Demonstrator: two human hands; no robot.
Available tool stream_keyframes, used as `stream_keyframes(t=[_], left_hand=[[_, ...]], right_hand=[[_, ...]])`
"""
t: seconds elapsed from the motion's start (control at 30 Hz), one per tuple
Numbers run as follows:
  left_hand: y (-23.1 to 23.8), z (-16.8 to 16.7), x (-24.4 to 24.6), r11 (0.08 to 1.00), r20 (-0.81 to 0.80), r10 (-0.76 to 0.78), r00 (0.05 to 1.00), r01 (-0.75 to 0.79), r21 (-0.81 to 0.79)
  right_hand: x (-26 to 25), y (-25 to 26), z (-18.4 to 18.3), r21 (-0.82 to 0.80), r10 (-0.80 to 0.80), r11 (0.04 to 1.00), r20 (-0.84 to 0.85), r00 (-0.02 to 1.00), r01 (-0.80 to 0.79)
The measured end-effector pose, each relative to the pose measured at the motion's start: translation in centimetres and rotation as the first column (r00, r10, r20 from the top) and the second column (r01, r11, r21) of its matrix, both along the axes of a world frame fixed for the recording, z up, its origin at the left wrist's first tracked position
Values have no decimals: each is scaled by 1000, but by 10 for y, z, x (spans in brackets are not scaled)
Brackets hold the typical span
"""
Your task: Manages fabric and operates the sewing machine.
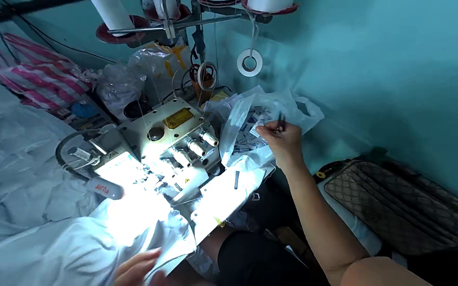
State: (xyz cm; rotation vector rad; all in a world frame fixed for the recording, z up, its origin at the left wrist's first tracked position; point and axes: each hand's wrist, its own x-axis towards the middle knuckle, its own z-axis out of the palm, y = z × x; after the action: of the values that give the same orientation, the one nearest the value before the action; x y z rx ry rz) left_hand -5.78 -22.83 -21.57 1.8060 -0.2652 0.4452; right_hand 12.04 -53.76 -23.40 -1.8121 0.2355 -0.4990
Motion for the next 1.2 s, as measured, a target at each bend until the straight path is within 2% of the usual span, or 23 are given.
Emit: stream_keyframes(t=[0.03, 0.1, 0.17, 0.23, 0.27, 0.3, 0.37, 0.5, 0.63, 0.73, 0.83, 0.93, 1.07, 1.2], left_hand=[[-17, -6, 6, 995, -34, -32, 999, 28, -100], [-52, -23, 17, 947, -140, -51, 989, 4, -322], [-77, -39, 29, 823, -217, -103, 971, -40, -566], [-90, -50, 36, 663, -237, -81, 968, -125, -738], [-92, -53, 36, 592, -247, -28, 969, -183, -785], [-89, -55, 35, 545, -245, 12, 970, -211, -811], [-73, -56, 28, 526, -238, 66, 969, -237, -817], [-41, -49, 13, 584, -325, 129, 937, -337, -738], [-34, -43, 12, 594, -417, 186, 890, -439, -674], [-33, -44, 13, 558, -425, 199, 883, -459, -691], [-32, -45, 11, 481, -400, 78, 913, -386, -787], [-28, -51, 7, 430, -353, -130, 927, -268, -862], [-22, -62, 6, 352, -260, -417, 871, -109, -930], [-21, -66, 7, 334, -219, -517, 827, -41, -942]], right_hand=[[-11, 13, 3, 199, 15, 980, 47, 999, -24], [-44, 48, 6, 516, 148, 840, 87, 985, -172], [-81, 89, 1, 695, 334, 655, 89, 939, -298], [-109, 123, -4, 825, 436, 484, 62, 898, -291], [-116, 133, -6, 849, 461, 451, 41, 887, -274], [-119, 139, -10, 847, 486, 447, 40, 873, -288], [-118, 141, -17, 776, 592, 480, 56, 804, -409], [-104, 134, -32, 554, 780, 510, 26, 625, -659], [-98, 137, -31, 480, 754, 550, 67, 654, -683], [-99, 139, -31, 400, 750, 570, 103, 653, -718], [-103, 137, -29, 271, 802, 539, 127, 584, -798], [-105, 136, -26, 134, 823, 527, 167, 543, -839], [-105, 139, -20, 146, 817, 534, 165, 553, -833], [-104, 140, -18, 214, 819, 517, 158, 552, -828]])
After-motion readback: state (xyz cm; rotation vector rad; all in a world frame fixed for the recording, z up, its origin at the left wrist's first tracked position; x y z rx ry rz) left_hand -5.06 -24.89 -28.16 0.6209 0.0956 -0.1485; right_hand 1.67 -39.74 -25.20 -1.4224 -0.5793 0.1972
